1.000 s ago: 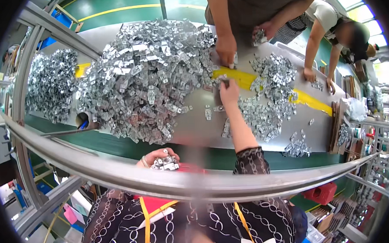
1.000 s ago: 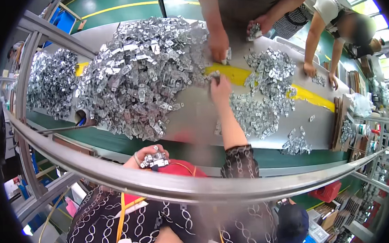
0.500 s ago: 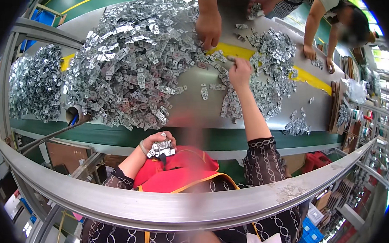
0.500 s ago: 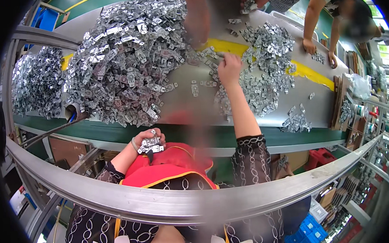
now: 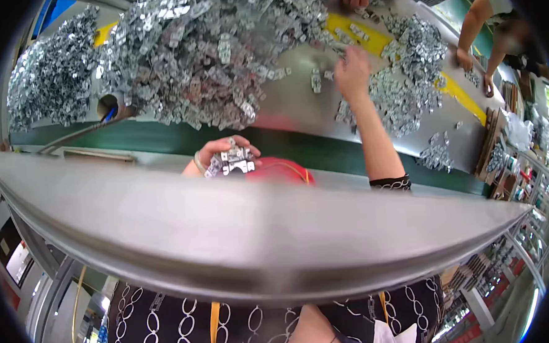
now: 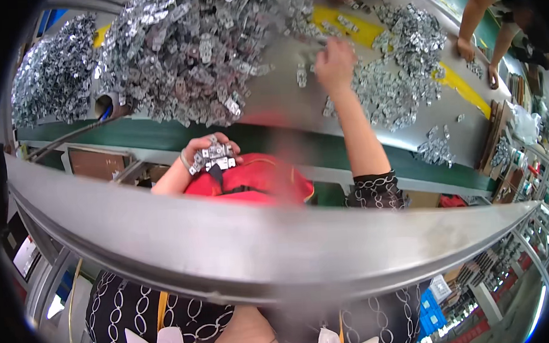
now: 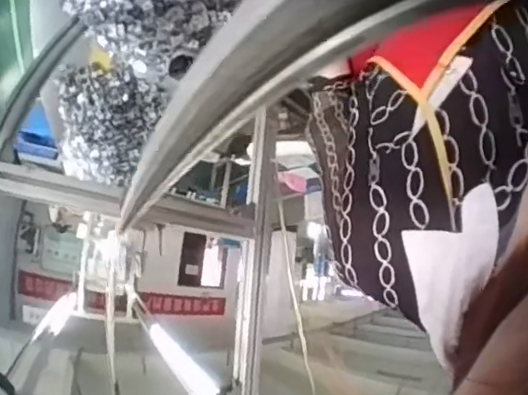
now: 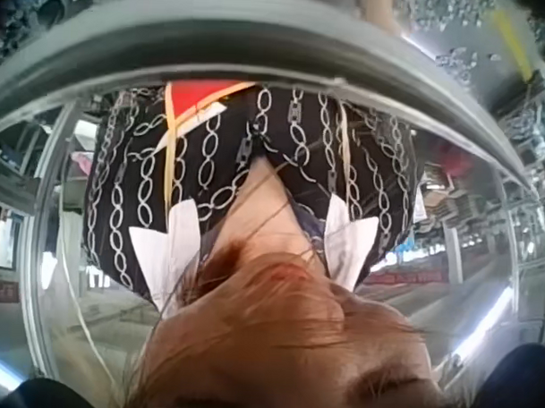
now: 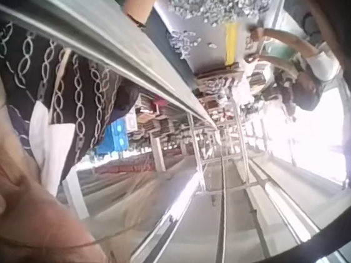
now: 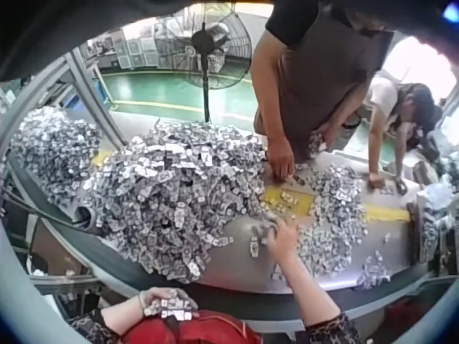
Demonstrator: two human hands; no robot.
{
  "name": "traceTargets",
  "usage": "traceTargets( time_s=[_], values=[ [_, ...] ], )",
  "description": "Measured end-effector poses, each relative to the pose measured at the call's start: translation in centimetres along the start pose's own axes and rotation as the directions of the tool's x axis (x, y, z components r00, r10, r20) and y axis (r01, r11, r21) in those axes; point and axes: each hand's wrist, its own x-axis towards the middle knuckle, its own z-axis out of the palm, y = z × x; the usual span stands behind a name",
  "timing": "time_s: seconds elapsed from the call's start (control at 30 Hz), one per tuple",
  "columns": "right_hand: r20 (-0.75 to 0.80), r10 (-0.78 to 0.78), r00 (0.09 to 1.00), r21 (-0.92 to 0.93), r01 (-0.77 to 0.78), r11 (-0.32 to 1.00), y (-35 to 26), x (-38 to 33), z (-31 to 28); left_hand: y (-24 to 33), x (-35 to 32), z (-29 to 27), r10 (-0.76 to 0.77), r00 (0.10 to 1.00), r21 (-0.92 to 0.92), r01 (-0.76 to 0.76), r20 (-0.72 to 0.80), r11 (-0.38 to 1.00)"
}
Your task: Sorting small metal electronics components on a production line from a large pile.
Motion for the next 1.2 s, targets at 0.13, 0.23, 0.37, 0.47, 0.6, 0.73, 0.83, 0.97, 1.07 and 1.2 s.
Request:
traceTargets(
  time_s=[0.13, 0.23, 0.37, 0.47, 0.6, 0.73, 0.83, 0.97, 1.07, 1.2],
  values=[
    [0.194, -0.163, 0.967, 0.007, 0.165, 0.986, -8.4, -8.5, 3.5, -0.3, -0.9, -0.8, 0.088, 0.996, 0.121, -0.091, 0.033, 0.988],
    [0.313, -0.187, 0.931, 0.300, 0.090, 0.950, -15.9, -10.8, 1.8, -0.4, -2.9, -1.4, 0.119, 0.981, -0.037, -0.115, 0.154, 0.993],
    [0.243, -0.256, 0.936, 0.114, 0.234, 0.965, -15.4, -11.2, 4.6, -0.8, -3.6, -1.8, 0.113, 0.981, -0.020, -0.111, 0.155, 0.994],
    [0.212, -0.067, 0.975, -0.020, 0.073, 0.997, -11.6, -9.5, 4.2, -1.2, -3.6, -1.6, 0.138, 0.973, -0.036, -0.133, 0.187, 0.990],
    [0.163, 0.216, 0.963, 0.195, -0.246, 0.949, -5.7, -9.4, 1.8, -1.4, -3.6, -1.8, 0.188, 0.960, -0.059, -0.180, 0.208, 0.982],
    [0.293, 0.631, 0.719, 0.487, -0.680, 0.548, -1.2, -10.5, -0.6, -1.2, -2.3, -1.6, 0.129, 0.970, -0.048, -0.122, 0.208, 0.991],
    [0.232, 0.649, 0.724, 0.259, -0.689, 0.677, 0.9, -11.0, -1.3, -1.0, -1.8, -1.4, 0.089, 0.979, 0.008, -0.092, 0.185, 0.996],
    [0.251, 0.733, 0.632, 0.384, -0.760, 0.524, 2.8, -12.2, -1.5, -0.8, -1.4, -1.4, 0.075, 0.982, 0.021, -0.080, 0.174, 0.997],
    [0.280, 0.733, 0.620, 0.360, -0.776, 0.518, 3.9, -11.7, -3.0, -0.8, -1.3, -1.2, 0.077, 0.985, 0.006, -0.079, 0.154, 0.997],
    [0.406, 0.685, 0.604, 0.414, -0.790, 0.451, 3.6, -11.2, -4.6, -0.8, -1.1, -1.3, 0.066, 0.986, -0.001, -0.067, 0.155, 0.998]
  ],
)
